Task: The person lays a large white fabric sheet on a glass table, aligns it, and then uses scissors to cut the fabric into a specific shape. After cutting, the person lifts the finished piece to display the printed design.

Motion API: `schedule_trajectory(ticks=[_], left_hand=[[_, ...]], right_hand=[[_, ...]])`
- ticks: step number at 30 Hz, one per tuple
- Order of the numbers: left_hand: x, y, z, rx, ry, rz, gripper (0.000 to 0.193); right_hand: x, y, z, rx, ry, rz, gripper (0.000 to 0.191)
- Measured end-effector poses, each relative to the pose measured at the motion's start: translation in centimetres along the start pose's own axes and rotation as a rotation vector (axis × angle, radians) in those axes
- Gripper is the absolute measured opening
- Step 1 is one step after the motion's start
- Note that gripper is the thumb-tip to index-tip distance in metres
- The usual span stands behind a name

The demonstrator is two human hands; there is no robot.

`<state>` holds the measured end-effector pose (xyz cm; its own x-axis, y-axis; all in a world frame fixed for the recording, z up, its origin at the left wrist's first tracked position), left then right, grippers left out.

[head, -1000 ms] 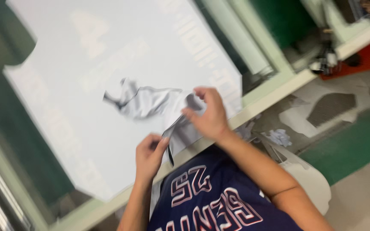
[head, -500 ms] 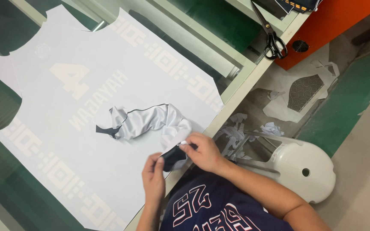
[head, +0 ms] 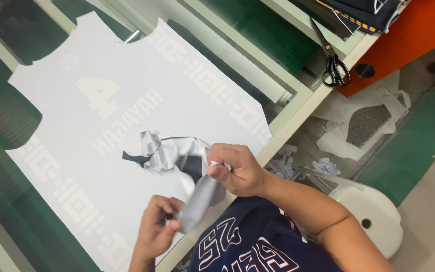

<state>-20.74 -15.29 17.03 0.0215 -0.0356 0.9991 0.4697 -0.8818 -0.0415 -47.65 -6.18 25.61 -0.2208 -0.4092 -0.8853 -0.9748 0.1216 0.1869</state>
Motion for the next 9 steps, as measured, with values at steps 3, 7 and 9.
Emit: schedule_trajectory(ticks=[3, 7, 9], left_hand=[[1.9, -0.8, -1.4, -0.152, -0.115, -0.239, 0.079], [2.5, -2.2, -4.4, -0.082, -0.251, -0.761, 0.067], [2.3, -2.6, -6.4, 0.022, -0.276, -0.792, 0.054]], right_hand=[[-0.4, 0.4, -1.9, -0.057, 0.061, 0.114, 0.038], [-0.2, -1.4, -4.3, -0.071, 0.18, 0.282, 0.043], [0.5, -2.4, -6.5, 0.045, 0.181, 0.312, 0.043]])
Point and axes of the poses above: each hand's wrist, its own z-axis away from the middle knuckle, its own y-axis out of the back of the hand, x = y × z, the point moved 1 cm from there along -z, towards the middle knuckle, and after that the axes turned 8 degrees about -x, right-handed, at the moved point
